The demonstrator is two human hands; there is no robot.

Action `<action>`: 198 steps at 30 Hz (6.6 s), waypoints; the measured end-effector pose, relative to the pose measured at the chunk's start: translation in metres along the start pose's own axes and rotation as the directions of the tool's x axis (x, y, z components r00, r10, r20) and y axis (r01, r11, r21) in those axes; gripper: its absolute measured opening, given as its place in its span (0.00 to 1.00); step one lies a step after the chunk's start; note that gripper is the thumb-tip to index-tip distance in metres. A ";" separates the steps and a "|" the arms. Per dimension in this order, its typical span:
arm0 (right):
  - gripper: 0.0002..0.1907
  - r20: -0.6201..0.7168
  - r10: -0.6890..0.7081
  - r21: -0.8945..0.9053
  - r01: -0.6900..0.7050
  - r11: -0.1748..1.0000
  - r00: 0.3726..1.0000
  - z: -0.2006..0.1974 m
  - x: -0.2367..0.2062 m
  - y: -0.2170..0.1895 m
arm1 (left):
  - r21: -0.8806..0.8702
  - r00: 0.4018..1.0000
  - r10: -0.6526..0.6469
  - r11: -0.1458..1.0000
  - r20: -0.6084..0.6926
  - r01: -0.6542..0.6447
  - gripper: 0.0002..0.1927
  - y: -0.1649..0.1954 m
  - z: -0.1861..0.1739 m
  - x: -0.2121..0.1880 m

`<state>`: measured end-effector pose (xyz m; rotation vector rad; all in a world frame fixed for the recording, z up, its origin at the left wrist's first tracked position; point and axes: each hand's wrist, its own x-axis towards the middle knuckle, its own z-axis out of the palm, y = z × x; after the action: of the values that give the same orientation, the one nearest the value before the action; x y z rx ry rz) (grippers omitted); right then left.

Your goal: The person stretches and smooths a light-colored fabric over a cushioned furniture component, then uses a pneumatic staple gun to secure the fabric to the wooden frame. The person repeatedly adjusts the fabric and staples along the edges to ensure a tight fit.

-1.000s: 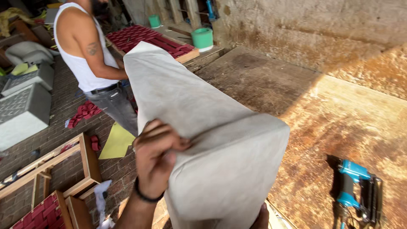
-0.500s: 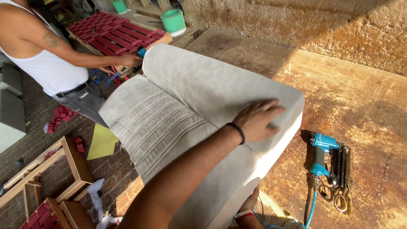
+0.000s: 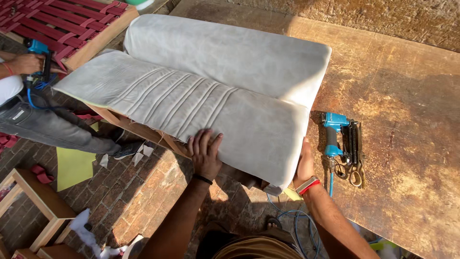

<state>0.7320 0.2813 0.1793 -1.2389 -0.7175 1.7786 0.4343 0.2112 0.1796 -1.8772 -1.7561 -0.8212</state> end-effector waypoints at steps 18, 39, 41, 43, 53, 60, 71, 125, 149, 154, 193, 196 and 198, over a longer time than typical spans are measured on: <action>0.56 0.570 -0.322 -0.804 0.433 -0.406 0.756 0.230 -0.024 0.026 | -0.342 0.829 0.339 0.920 0.444 -0.193 0.33 -0.213 -0.044 0.084; 0.06 0.321 -0.748 -0.943 0.273 -0.193 0.580 0.250 -0.033 0.049 | -0.574 0.761 0.619 0.701 0.195 -0.423 0.18 -0.159 -0.018 0.090; 0.07 0.308 -0.734 -0.944 0.290 -0.156 0.606 0.248 -0.037 0.044 | -0.483 0.659 0.643 0.753 0.391 -0.448 0.08 -0.154 -0.007 0.108; 0.06 0.277 -0.701 -0.949 0.303 -0.091 0.657 0.245 -0.041 0.042 | -0.435 0.532 0.631 0.775 0.564 -0.458 0.08 -0.152 0.002 0.127; 0.12 0.049 -0.508 -0.995 -0.005 -0.103 0.860 0.256 -0.022 0.041 | -0.564 0.050 0.711 0.598 0.702 -0.569 0.32 -0.147 -0.012 0.162; 0.31 0.123 -0.188 -0.928 0.046 -0.369 0.974 0.274 -0.031 0.028 | -0.736 0.090 0.802 0.580 0.590 -0.348 0.19 -0.164 0.006 0.148; 0.07 0.153 -0.458 -0.958 0.018 -0.287 0.876 0.301 -0.054 0.078 | -0.808 0.037 0.931 0.334 0.363 -0.485 0.22 -0.192 -0.009 0.116; 0.21 -0.385 -0.484 -0.176 0.452 0.874 0.786 0.215 0.019 0.226 | -0.388 0.231 0.546 0.780 0.805 -0.492 0.60 -0.109 0.005 0.098; 0.51 -0.384 -0.349 -0.920 -0.321 0.226 0.855 -0.150 0.155 0.008 | -0.135 0.302 0.391 0.776 0.869 -0.616 0.56 -0.076 -0.007 0.114; 0.42 -0.650 -0.163 -0.662 -0.448 0.601 0.742 -0.141 0.181 -0.015 | -0.155 0.291 0.399 0.780 0.870 -0.606 0.55 -0.086 -0.003 0.118; 0.14 -0.307 -0.699 -0.733 0.308 0.606 0.646 0.231 -0.082 0.245 | -0.315 0.511 0.609 0.774 0.607 -0.549 0.38 -0.100 0.014 0.061; 0.14 -0.326 -0.648 -0.645 0.340 0.685 0.688 0.220 -0.094 0.244 | -0.309 0.500 0.591 0.785 0.634 -0.537 0.40 -0.098 0.003 0.065; 0.15 -0.325 -0.637 -0.637 0.336 0.694 0.699 0.204 -0.112 0.241 | -0.320 0.451 0.561 0.802 0.694 -0.504 0.45 -0.096 -0.004 0.070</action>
<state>0.4854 0.0665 0.1058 -1.5997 -1.1359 0.7110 0.3402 0.2688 0.2229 -2.8715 -1.2971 0.2516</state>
